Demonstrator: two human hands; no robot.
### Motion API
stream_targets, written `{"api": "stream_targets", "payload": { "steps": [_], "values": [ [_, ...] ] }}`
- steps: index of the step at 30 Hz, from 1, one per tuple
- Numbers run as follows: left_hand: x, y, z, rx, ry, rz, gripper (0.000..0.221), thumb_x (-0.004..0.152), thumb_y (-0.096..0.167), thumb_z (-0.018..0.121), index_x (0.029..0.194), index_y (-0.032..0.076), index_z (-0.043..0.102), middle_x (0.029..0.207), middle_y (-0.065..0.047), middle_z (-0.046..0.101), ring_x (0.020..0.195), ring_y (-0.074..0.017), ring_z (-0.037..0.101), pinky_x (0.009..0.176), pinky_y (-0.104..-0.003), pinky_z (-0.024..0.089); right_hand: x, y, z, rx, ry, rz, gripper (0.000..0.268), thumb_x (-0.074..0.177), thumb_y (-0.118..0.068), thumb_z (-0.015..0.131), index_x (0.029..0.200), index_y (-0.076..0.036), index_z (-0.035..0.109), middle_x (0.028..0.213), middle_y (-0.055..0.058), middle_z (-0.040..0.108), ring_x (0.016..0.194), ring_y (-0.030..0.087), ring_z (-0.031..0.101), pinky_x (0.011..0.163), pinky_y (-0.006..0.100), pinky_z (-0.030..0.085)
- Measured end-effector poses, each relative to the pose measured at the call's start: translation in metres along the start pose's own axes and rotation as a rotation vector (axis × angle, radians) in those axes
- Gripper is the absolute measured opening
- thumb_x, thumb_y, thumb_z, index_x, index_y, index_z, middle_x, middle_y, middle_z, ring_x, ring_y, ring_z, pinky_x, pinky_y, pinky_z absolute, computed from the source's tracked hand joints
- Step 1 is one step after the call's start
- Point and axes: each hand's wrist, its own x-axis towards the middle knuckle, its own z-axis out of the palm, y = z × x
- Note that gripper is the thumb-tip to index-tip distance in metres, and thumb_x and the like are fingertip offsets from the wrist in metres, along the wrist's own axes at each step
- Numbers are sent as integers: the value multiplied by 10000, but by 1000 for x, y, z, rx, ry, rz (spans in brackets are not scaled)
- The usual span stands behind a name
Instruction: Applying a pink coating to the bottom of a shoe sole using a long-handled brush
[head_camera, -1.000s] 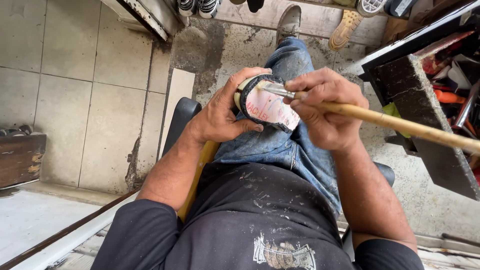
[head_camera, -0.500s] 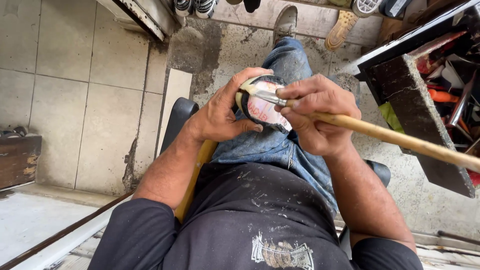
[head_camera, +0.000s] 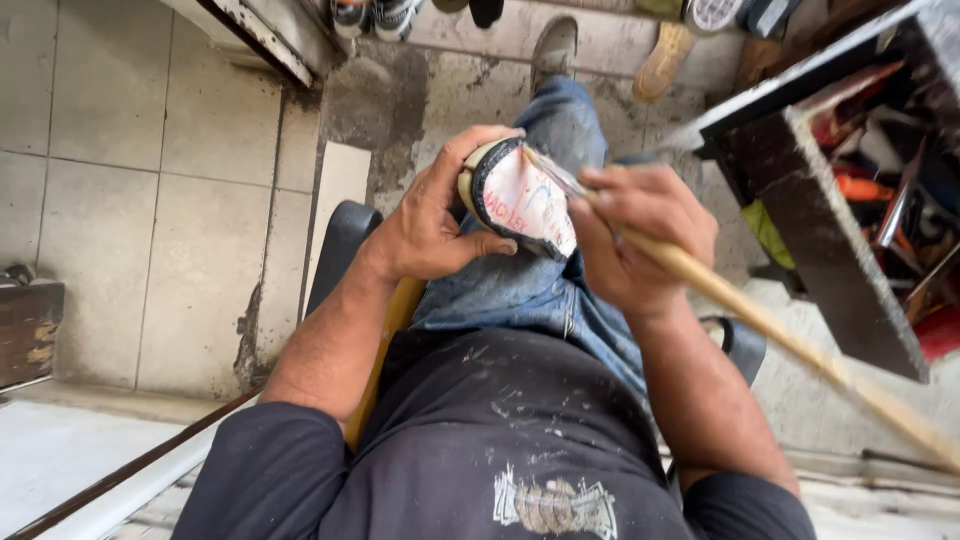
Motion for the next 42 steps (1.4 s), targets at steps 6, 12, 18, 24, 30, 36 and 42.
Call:
{"api": "stream_targets", "payload": {
  "steps": [6, 12, 18, 24, 30, 36, 42],
  "values": [
    [-4, -7, -4, 7, 16, 2, 989, 753, 286, 977, 1497, -24, 402, 1443, -238, 569, 1347, -377, 569, 1157, -492, 435, -5, 5, -8, 92, -1, 56, 209, 880, 34, 849, 832, -11, 651, 880, 245, 746, 726, 371, 737, 659, 408, 596],
    [-2, -14, -2, -3, -28, -22, 1027, 736, 270, 994, 1531, 9, 397, 1448, -227, 566, 1366, -343, 562, 1179, -476, 427, 4, 1, 6, 276, -69, 112, 155, 895, 30, 814, 851, -18, 673, 941, 270, 747, 705, 348, 739, 612, 392, 604],
    [-1, -41, 14, -399, -9, -51, 972, 839, 151, 927, 1617, 92, 347, 1581, -109, 495, 1445, -189, 442, 1235, -433, 348, 17, 33, -1, 403, -110, 143, 194, 921, 102, 780, 835, 28, 622, 967, 311, 711, 749, 322, 724, 634, 399, 602],
    [7, -43, 13, -601, -132, -40, 928, 858, 149, 895, 1614, 72, 361, 1624, -108, 429, 1484, -183, 391, 1276, -442, 271, 23, 20, -7, 422, -60, 102, 182, 903, 57, 789, 865, 52, 611, 963, 338, 687, 758, 329, 736, 643, 388, 628],
    [-2, -60, 10, -854, -213, -337, 596, 854, 105, 806, 1406, 52, 587, 1219, -153, 724, 1122, -234, 704, 943, -416, 612, 29, 4, -12, 337, -183, 52, 193, 892, 40, 817, 834, 41, 633, 929, 325, 703, 728, 344, 725, 620, 413, 628],
    [-14, -62, 41, -843, -156, -193, 445, 1116, 321, 483, 1480, 68, 525, 1380, -130, 648, 1241, -178, 601, 1062, -415, 535, 9, 28, -20, 223, -328, 19, 175, 896, 29, 825, 795, -25, 692, 916, 254, 757, 711, 353, 719, 642, 377, 576],
    [-18, -95, 64, -625, -47, -496, 720, 1012, 647, 326, 1295, 68, 645, 1223, -59, 710, 1128, -130, 651, 989, -276, 550, 15, 44, -30, 184, -389, 43, 110, 994, 21, 718, 929, 8, 632, 955, 219, 701, 910, 311, 731, 763, 389, 630]
  ]
}}
